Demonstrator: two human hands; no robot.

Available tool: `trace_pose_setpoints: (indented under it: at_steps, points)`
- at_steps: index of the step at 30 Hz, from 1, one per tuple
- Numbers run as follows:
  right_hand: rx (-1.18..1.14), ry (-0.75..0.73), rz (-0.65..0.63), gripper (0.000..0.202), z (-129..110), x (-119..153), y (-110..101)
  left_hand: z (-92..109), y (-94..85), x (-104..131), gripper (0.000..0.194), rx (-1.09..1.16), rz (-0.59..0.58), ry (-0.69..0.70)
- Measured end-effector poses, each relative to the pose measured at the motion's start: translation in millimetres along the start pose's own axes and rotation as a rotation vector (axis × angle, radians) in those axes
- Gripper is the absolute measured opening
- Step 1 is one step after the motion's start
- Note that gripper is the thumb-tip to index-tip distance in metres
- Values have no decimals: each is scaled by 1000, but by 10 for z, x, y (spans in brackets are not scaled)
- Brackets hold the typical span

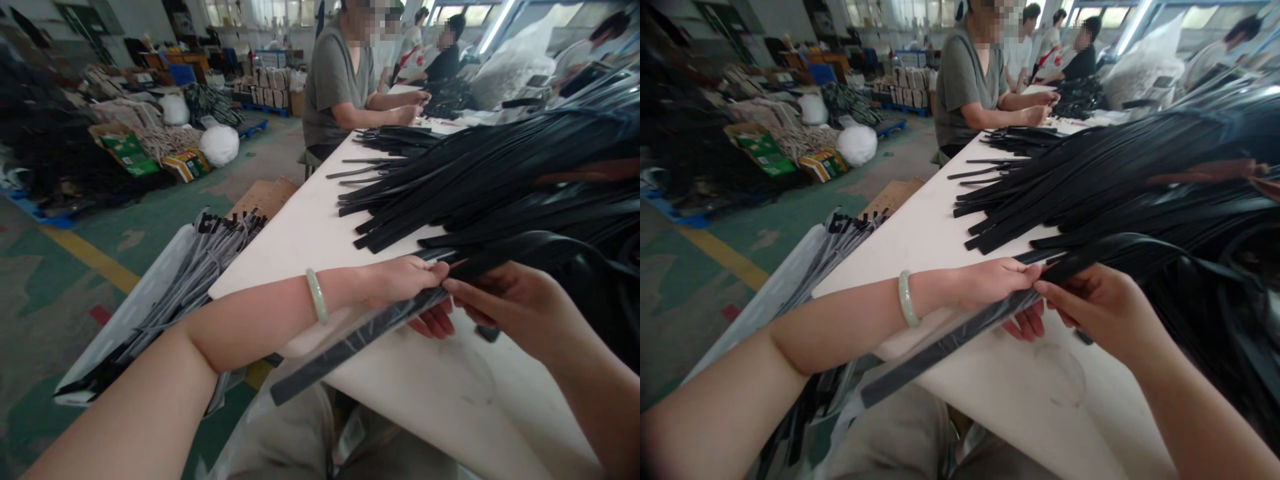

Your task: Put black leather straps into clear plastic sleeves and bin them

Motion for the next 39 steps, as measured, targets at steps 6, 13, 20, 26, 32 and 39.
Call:
trace_pose_setpoints:
  at_steps: [6, 13, 20, 26, 32, 39]
  points:
    - [-173, -19, 232, 31, 38, -11, -201, 25, -12, 63, 40, -39, 18, -11]
    - [-362, -77, 412, 32, -140, 7, -298, 13, 88, 82, 46, 9, -79, -60]
    - [-436, -13, 170, 30, -129, 23, 78, 94, 71, 64, 48, 108, -23, 19]
    - [-734, 7, 295, 39, -101, -119, -220, 60, 109, 140, 45, 39, -66, -104]
    - [-587, -93, 326, 39, -121, -135, -196, 97, 32, 159, 43, -16, 142, -87]
    - [-682, -83, 149, 41, -126, -220, -89, 142, 50, 175, 43, -16, 168, -91]
Point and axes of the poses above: each hand's wrist, its own x-axis away from the middle knuckle, its own y-axis out of the palm, z = x × y, the point moved 5 cm from there along -x, towards the middle knuckle, and after that the axes turned 2 degrees about -z, right-handed, at the moved point
